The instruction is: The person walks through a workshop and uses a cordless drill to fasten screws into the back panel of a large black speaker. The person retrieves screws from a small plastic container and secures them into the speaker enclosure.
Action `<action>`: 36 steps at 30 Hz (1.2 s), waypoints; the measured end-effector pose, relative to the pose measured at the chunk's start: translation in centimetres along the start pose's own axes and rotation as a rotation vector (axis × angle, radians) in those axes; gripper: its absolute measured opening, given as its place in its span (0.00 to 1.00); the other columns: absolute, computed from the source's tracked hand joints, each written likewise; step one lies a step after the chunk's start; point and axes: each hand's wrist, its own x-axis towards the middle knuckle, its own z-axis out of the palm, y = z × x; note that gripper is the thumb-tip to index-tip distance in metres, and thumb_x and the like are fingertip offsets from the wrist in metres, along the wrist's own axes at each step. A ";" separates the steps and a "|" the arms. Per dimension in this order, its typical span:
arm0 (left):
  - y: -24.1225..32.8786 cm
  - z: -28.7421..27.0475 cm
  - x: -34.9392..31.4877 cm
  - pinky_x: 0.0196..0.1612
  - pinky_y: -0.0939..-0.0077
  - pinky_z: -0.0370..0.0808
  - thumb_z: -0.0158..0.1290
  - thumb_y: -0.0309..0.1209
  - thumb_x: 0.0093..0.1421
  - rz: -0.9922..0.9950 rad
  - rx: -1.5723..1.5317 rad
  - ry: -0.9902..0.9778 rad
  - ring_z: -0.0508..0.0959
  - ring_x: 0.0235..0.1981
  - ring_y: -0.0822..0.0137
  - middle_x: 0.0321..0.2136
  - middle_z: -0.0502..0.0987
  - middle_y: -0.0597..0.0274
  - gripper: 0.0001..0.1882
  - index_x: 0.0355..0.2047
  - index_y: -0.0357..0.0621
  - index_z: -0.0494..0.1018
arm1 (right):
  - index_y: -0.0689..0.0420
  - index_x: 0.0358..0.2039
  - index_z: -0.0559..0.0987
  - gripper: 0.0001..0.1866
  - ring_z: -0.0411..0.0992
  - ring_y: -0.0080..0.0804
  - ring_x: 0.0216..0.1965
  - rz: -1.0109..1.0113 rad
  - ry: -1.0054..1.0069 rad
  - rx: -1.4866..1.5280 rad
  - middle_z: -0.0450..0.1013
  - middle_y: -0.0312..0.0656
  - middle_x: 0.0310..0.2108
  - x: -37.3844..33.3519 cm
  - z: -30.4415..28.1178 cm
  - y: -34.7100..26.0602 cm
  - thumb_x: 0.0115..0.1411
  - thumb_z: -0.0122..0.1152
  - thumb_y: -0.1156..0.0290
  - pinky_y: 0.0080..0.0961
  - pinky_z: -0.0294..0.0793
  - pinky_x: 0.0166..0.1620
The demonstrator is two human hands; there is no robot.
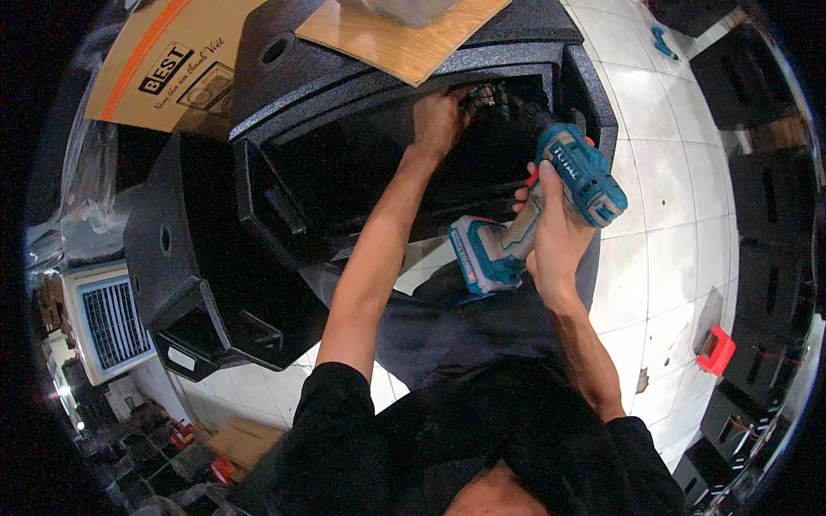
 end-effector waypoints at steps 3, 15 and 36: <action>-0.3 -0.2 -0.2 0.41 0.60 0.73 0.60 0.30 0.45 0.074 -0.005 0.066 0.75 0.39 0.50 0.38 0.76 0.51 0.18 0.40 0.49 0.77 | 0.60 0.40 0.73 0.12 0.71 0.23 0.24 0.035 0.041 0.068 0.74 0.42 0.32 0.0 0.8 0.4 0.58 0.58 0.69 0.20 0.72 0.25; 0.6 -0.5 -0.2 0.41 0.60 0.72 0.60 0.28 0.45 0.056 -0.051 0.077 0.75 0.39 0.50 0.38 0.76 0.50 0.18 0.39 0.47 0.77 | 0.61 0.39 0.73 0.11 0.71 0.25 0.22 0.059 0.112 0.101 0.74 0.43 0.31 -0.2 2.3 0.9 0.58 0.57 0.70 0.21 0.73 0.23; 0.4 0.0 -0.5 0.37 0.62 0.74 0.61 0.27 0.44 0.027 -0.119 0.064 0.77 0.35 0.52 0.32 0.78 0.52 0.17 0.37 0.44 0.77 | 0.60 0.34 0.74 0.07 0.70 0.25 0.21 0.059 0.116 0.137 0.72 0.38 0.26 0.1 2.3 0.6 0.58 0.58 0.70 0.21 0.72 0.22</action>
